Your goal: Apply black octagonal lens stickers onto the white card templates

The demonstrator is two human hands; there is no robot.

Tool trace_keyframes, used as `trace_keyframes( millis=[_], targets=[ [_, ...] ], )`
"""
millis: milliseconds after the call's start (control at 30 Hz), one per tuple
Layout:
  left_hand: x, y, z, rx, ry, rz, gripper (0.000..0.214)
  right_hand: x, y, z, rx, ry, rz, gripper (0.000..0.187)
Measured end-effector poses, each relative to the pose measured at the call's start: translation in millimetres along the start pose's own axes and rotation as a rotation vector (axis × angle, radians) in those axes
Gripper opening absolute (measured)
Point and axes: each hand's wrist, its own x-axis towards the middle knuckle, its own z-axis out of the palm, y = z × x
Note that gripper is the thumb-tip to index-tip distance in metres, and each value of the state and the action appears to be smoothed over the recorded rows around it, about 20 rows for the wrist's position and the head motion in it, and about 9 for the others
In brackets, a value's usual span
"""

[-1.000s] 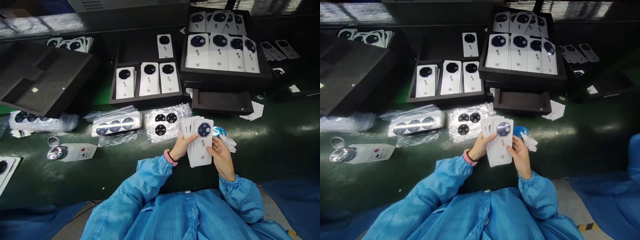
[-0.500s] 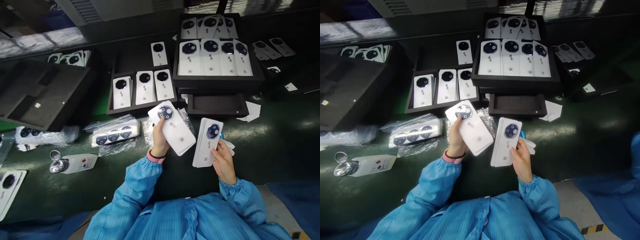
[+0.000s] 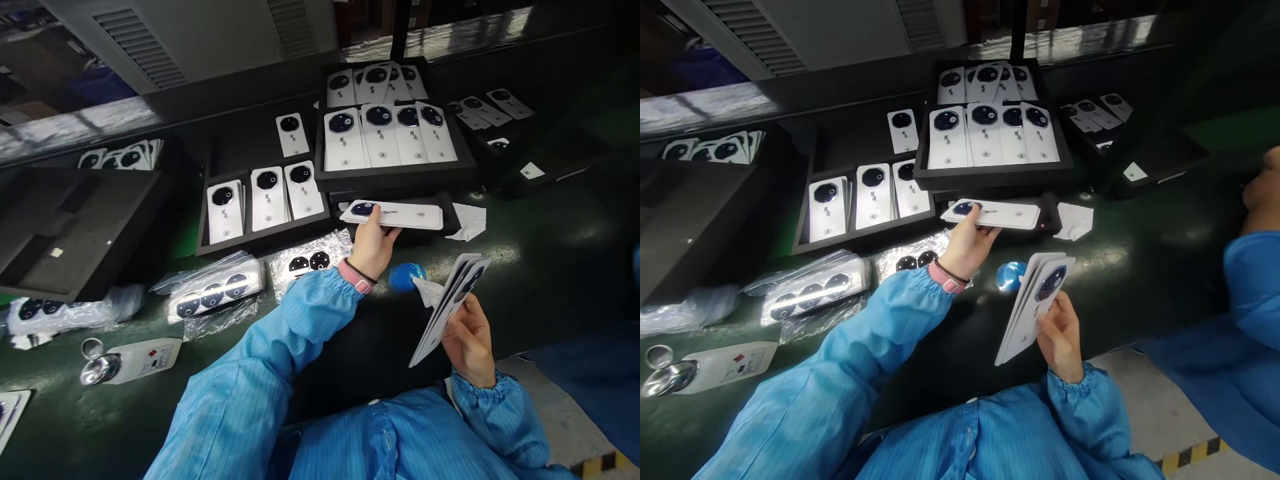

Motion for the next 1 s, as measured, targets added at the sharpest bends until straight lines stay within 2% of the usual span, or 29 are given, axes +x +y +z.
trace_keyframes(
  millis=[133, 233, 300, 367, 467, 533, 600, 700, 800, 1000],
  targets=[
    [6.1, -4.9, 14.3, -0.035, -0.043, -0.058, 0.034, -0.5, 2.5, -2.8, -0.018, 0.013, 0.002, 0.038],
    [-2.3, -4.1, 21.3, -0.029, -0.104, -0.149, 0.037, 0.0, 3.9, -0.9, 0.002, 0.023, 0.021, 0.039],
    [-13.7, -1.3, 18.7, -0.018, -0.149, -0.199, 0.041, 0.0, 4.0, -0.9, 0.008, 0.038, 0.035, 0.038],
    [-25.8, 2.0, 7.2, 0.01, -0.176, -0.225, 0.047, -0.3, 3.7, -2.1, 0.008, 0.05, 0.051, 0.038],
    [-39.2, 4.8, -27.0, 0.133, -0.227, -0.231, 0.047, -1.1, 3.5, -2.6, -0.001, 0.057, 0.072, 0.041],
    [-44.7, 4.4, -57.5, 0.232, -0.354, -0.205, 0.033, -2.0, 4.2, 1.0, -0.009, 0.048, 0.086, 0.042],
    [-50.3, 3.0, -88.7, 0.381, -0.494, -0.186, 0.025, -3.5, 6.1, 9.1, -0.018, 0.02, 0.102, 0.045],
    [-62.2, 2.0, -128.7, 0.597, -0.555, -0.149, 0.026, -7.3, 12.7, 27.0, -0.035, -0.058, 0.139, 0.047],
    [-75.1, 3.1, -158.9, 0.68, -0.489, -0.067, 0.027, -12.4, 22.5, 44.6, -0.061, -0.152, 0.193, 0.047],
    [-91.9, 2.4, -216.2, 0.632, -0.223, 0.101, 0.026, -23.9, 38.6, 63.9, -0.18, -0.297, 0.287, 0.043]
  ],
)
